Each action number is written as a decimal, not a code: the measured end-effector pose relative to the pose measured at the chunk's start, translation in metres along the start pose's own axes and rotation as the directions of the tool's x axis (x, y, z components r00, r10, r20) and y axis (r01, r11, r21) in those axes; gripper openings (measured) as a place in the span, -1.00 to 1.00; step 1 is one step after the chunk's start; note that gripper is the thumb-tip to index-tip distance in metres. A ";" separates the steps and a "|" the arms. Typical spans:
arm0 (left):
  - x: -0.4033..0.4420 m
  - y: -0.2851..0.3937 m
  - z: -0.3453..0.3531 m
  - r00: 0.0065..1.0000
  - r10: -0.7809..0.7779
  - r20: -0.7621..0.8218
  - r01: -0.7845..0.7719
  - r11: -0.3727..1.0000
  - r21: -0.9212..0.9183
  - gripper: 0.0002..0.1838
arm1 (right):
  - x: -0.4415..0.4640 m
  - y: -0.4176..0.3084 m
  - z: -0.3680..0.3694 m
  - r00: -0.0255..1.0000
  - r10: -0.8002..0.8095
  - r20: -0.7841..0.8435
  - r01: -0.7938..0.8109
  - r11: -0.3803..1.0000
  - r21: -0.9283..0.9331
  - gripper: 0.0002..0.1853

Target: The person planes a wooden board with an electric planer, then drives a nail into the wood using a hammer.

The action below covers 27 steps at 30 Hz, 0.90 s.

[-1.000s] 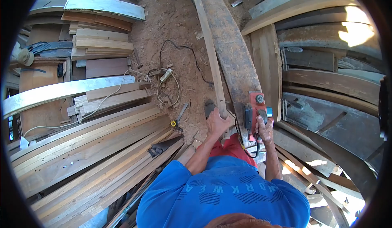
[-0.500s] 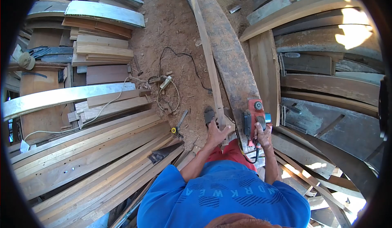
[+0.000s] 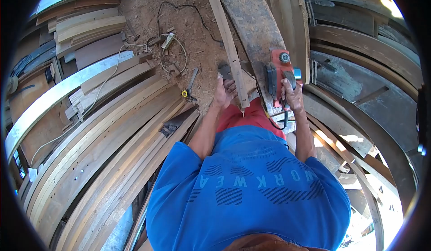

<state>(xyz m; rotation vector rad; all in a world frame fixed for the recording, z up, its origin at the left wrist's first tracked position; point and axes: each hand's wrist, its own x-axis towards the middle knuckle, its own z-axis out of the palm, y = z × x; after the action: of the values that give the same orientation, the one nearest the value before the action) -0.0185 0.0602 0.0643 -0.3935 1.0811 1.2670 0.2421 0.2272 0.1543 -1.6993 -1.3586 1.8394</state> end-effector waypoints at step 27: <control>-0.001 -0.022 0.038 0.948 0.265 0.176 -0.316 0.849 0.424 0.06 | 0.003 0.038 0.001 0.996 -0.086 -0.008 0.086 0.996 -0.029 -0.54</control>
<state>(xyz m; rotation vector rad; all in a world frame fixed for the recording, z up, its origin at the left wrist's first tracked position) 0.0178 0.0816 0.0769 0.2010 1.3293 1.2370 0.2541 0.2097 0.1226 -1.6345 -1.4370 1.7712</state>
